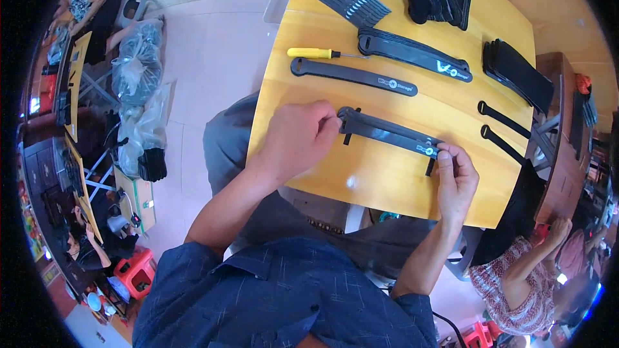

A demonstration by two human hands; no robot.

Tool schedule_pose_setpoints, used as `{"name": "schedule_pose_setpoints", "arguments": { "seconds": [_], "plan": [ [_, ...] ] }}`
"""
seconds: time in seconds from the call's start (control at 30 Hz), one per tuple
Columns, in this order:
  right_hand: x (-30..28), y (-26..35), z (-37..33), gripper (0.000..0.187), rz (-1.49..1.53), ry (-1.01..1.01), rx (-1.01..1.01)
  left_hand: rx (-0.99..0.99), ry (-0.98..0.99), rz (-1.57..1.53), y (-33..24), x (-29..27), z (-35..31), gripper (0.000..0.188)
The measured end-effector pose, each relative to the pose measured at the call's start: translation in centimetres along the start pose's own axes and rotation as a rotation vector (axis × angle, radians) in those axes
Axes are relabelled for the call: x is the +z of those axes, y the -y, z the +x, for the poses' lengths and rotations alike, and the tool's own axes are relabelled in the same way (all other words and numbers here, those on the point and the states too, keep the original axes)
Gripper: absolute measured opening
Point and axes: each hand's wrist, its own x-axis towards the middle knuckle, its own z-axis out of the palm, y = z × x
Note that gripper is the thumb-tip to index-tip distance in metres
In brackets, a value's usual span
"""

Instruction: Assembling plastic buckles and adjustment sliders onto black fabric straps for soft goods.

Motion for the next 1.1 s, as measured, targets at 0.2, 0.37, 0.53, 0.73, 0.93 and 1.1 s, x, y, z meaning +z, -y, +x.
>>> {"name": "schedule_pose_setpoints", "arguments": {
  "seconds": [0.2, 0.37, 0.53, 0.73, 0.93, 1.1],
  "plan": [
    [0.14, -0.33, 0.13, 0.011, -0.022, -0.021, 0.010, -0.076, 0.056, 0.017, -0.79, -0.48, 0.47, 0.019],
    [0.12, -0.39, 0.16, 0.012, -0.008, -0.011, 0.021, -0.063, 0.057, 0.036, -0.77, -0.47, 0.59, 0.018],
    [0.21, -0.29, 0.19, 0.011, 0.008, -0.021, 0.048, -0.072, 0.067, 0.049, -0.86, -0.36, 0.66, 0.018],
    [0.37, -0.01, 0.19, 0.010, 0.019, -0.034, 0.052, -0.066, 0.070, 0.057, -0.82, -0.25, 0.61, 0.017],
    [0.46, 0.09, 0.21, 0.009, 0.010, -0.029, 0.046, 0.019, -0.021, 0.058, -0.07, 0.31, 0.55, 0.018],
    [0.56, -0.12, 0.17, 0.010, 0.028, -0.044, 0.047, 0.023, -0.010, 0.079, -0.10, 0.24, 0.70, 0.018]
  ]
}}
